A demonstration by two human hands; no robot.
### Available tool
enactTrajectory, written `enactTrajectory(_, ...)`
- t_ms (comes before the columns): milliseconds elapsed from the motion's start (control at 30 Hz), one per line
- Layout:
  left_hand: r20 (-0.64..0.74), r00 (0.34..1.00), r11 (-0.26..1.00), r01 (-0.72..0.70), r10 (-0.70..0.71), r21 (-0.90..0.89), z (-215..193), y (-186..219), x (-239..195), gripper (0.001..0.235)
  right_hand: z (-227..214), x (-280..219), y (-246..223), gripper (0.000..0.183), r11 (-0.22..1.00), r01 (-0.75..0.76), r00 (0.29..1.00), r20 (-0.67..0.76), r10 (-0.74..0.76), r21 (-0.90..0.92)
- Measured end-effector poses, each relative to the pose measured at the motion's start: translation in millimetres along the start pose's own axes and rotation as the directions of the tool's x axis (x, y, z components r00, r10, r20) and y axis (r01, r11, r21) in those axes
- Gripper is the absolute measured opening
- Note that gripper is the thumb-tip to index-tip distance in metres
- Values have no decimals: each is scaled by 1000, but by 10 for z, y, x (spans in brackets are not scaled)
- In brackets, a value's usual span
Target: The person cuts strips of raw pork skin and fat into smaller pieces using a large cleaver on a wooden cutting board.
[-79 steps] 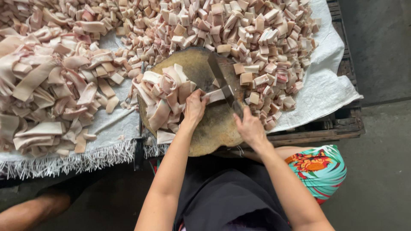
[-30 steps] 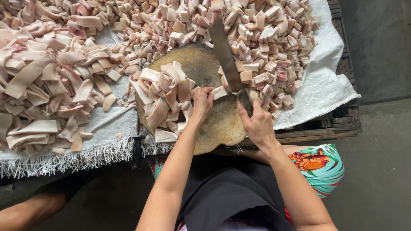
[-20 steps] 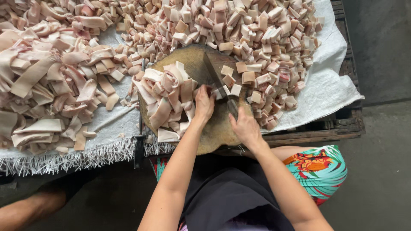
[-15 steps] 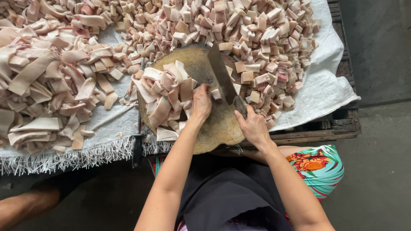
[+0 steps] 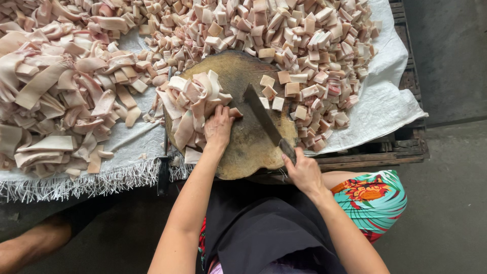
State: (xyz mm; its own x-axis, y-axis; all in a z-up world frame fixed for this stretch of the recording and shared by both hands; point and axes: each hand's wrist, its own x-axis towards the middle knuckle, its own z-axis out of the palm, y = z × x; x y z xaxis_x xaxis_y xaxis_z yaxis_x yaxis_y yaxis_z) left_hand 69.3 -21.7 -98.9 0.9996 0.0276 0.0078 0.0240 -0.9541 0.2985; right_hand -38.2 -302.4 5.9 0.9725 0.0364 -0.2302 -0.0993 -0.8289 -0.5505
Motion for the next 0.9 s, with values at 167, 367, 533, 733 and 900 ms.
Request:
enactTrajectory(167,-199,980,905,-92,8,-415,-462,121,-11,22,-140,286,23,38,996,-60,992,-107,67,65)
enactTrajectory(367,-48,978,228,-95,204,-969,-1168,482,203,18,11,311,95,41,987,-65,985,-148,87,144)
enactTrajectory(533,380,910,409,286,169,-867,-754,554,378,17,47,317,148,42,982,-75,982,-158,102,172)
enactTrajectory(733,274,944,751,46,182,-659,-244,176,229,33,-157,307,-21,37,962,-125,987,-66,145,245)
enactTrajectory(900,265,961,741,123,76,-660,-383,213,203,50,-483,292,-383,32,966,155,954,-286,-92,207)
